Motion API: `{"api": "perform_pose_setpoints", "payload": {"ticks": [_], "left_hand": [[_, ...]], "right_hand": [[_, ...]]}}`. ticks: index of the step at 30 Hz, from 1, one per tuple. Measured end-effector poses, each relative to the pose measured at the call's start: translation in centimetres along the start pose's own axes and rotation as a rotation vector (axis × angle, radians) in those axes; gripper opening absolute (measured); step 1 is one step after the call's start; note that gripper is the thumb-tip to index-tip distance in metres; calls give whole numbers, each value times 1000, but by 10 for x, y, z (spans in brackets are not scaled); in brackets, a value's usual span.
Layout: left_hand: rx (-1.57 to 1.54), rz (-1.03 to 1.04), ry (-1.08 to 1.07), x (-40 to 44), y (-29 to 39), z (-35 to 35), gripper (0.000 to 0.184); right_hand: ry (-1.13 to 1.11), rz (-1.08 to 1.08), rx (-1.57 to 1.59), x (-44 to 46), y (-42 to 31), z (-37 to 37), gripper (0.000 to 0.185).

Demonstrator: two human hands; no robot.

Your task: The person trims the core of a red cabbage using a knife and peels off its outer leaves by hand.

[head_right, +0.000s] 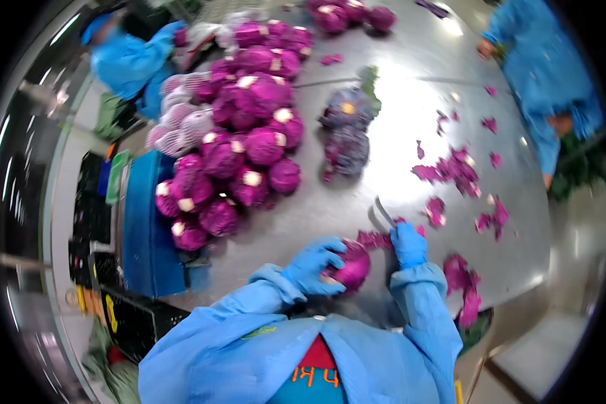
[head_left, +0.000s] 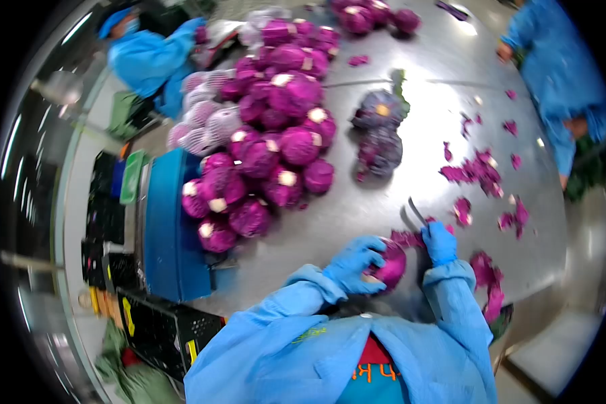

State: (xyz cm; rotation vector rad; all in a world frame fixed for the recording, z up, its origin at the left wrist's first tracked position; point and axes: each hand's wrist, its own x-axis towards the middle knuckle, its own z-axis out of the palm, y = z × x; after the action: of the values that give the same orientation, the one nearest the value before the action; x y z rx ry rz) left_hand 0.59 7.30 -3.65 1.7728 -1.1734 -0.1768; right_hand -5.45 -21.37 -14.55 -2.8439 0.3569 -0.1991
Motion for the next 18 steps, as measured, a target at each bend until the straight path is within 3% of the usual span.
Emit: {"api": "perform_pose_setpoints", "payload": {"ticks": [3,5,7,9,14,17,18], "left_hand": [[7,-197,100,-5,11,-6,58],[39,-282,80,-13,6,-9,69],[-3,-358,36,-15,0,-17,72],[7,-344,35,-14,-9,-20,79],[61,-530,-20,5,11,-16,96],[162,-516,-28,9,15,-10,94],[196,-509,-50,9,12,-9,93]], "right_hand": [[155,158,38,-22,-21,-34,19],[227,167,289,-42,-41,-51,34],[-219,312,960,-52,-65,-64,52],[-344,359,1154,-56,-95,-72,64],[-399,371,1069,-42,-100,-64,61],[-243,267,1248,-41,-99,-56,48],[-180,192,1073,-42,-99,-58,42]]}}
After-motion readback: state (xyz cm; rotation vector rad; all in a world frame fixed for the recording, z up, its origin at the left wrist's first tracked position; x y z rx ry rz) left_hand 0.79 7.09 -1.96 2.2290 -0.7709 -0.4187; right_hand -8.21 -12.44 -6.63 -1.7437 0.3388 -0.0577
